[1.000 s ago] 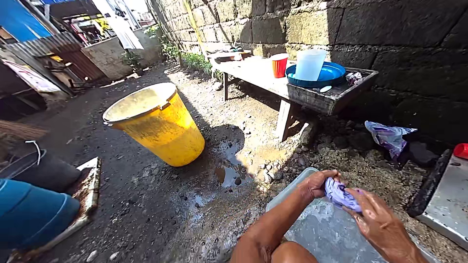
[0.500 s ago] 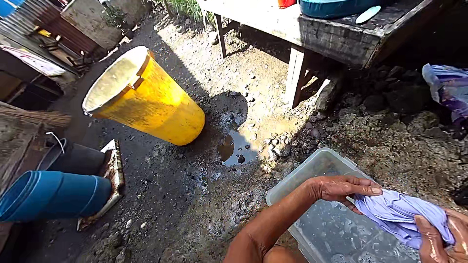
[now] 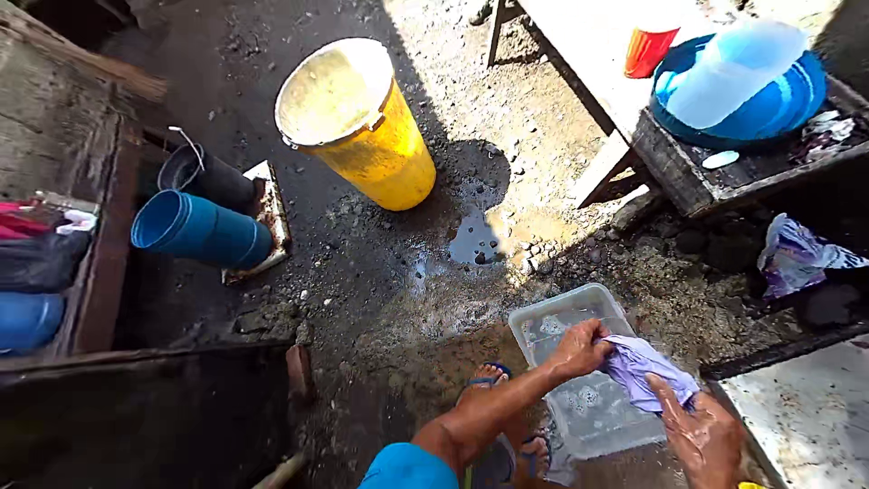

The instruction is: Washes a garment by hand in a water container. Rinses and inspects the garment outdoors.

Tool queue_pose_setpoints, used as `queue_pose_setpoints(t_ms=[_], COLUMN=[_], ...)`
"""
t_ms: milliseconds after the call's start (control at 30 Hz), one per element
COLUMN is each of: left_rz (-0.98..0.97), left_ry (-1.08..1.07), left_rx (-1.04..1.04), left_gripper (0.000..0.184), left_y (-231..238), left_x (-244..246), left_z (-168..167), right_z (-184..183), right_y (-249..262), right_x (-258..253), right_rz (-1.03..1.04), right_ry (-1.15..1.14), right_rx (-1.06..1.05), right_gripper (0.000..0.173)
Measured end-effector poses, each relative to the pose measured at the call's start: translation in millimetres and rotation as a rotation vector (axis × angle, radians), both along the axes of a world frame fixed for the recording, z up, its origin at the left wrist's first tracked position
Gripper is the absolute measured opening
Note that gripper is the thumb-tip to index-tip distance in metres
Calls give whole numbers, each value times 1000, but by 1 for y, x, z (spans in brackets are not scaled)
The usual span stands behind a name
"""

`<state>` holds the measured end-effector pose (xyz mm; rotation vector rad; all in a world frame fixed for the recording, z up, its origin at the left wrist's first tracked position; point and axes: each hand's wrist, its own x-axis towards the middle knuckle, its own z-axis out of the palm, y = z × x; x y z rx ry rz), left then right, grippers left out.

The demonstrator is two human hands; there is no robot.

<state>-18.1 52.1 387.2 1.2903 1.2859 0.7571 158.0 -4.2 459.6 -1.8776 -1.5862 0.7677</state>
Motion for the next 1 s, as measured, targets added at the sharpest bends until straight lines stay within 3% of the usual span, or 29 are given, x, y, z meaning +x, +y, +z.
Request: queue_pose_setpoints(t_ms=[67,133,200,300,367,433,467,533,633,767,900,1000], left_rz=[116,243,313,340,377,341,301,217,218,370,478,639], left_ry=[40,10,-13,52,79,-82,-202,-450,-602,-411,-129,95], left_rx=[-17,-13,-98,-390,-420,-359,-287,-165,-142,-127,-48,-94], left_gripper=[27,31,34,35,36,64,69,61,62,50,34,34], left_y=[-36,-74,-102,-132,-150,-159,-157,-148,-133,-113,-111,-112], left_x=[-10,-21,-42,-99,-135,-164,-176,-201,-236,-300,-415,-499], left_z=[32,86,136,171,184,225,248,278,285,294,310,345], right_z=[52,110,148,190,230,266,278,291,306,341,358,368], right_y=[-7,-22,-27,-23,-21,-23,-23,-18,-11,6,38,60], right_x=[-18,-37,-40,-50,-79,-118,-139,-184,-242,-314,-396,-458], right_rz=[160,269,382,511,584,728,802,886,869,739,572,539], right_ry=[39,167,285,35,-105,-194,-194,-134,-99,-241,-361,-374], right_rx=[-41,-95,-225,-268,-146,-4,36,78,118,114,91,100], right_gripper=[46,51,43,36,36,34,31,29,30,27,40,49])
